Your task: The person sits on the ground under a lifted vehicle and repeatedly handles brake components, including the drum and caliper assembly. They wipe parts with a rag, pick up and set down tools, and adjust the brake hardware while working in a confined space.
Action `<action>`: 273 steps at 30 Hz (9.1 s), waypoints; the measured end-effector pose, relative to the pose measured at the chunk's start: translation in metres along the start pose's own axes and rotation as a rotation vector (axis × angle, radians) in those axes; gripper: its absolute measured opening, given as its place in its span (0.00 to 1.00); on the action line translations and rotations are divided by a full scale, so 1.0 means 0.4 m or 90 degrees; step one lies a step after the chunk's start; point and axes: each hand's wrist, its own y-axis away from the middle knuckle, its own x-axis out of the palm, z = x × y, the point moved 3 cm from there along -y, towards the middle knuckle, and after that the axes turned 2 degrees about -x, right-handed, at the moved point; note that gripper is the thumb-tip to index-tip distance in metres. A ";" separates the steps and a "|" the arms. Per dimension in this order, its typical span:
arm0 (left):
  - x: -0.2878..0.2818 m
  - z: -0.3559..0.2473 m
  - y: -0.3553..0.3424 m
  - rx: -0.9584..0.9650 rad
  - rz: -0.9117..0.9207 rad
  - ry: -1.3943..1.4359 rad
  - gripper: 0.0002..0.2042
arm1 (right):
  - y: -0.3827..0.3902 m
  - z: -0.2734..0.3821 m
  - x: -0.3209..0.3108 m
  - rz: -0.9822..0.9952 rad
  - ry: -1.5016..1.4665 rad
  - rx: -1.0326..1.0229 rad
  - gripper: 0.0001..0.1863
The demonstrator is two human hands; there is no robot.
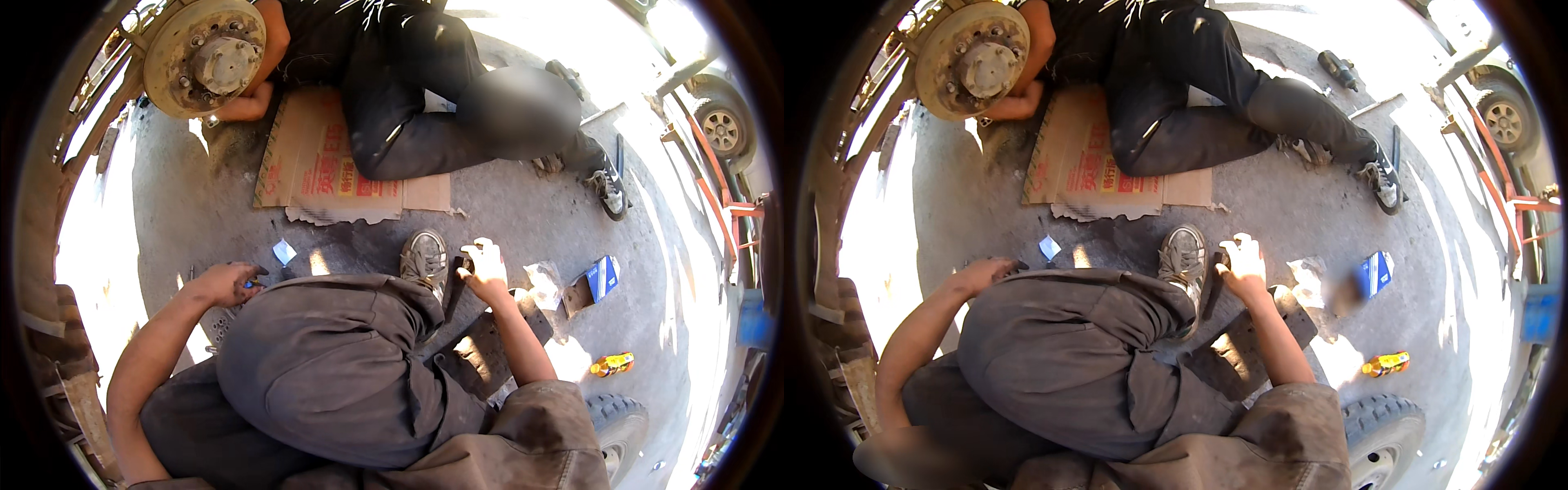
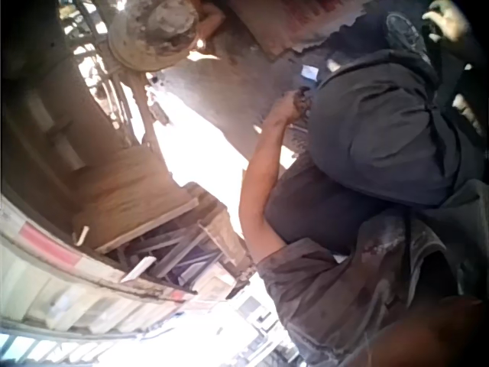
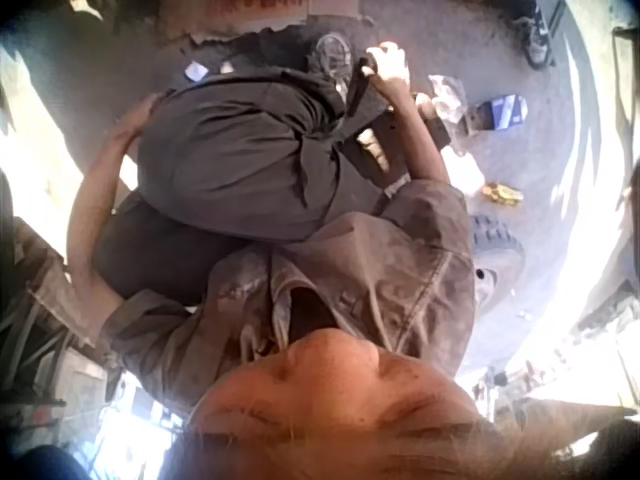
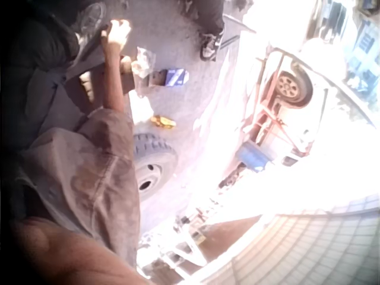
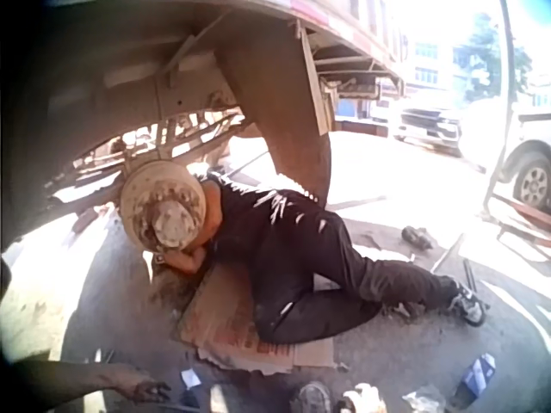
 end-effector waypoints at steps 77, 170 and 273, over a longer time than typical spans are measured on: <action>-0.019 -0.041 0.035 -0.048 0.047 0.073 0.24 | 0.058 -0.066 -0.059 -0.104 -0.119 0.109 0.05; -0.001 -0.007 0.006 -0.054 0.027 -0.001 0.23 | 0.101 0.096 -0.046 0.400 -0.072 0.154 0.21; 0.007 0.003 -0.014 -0.013 -0.027 0.034 0.23 | -0.065 -0.190 -0.174 -0.223 -0.550 0.297 0.19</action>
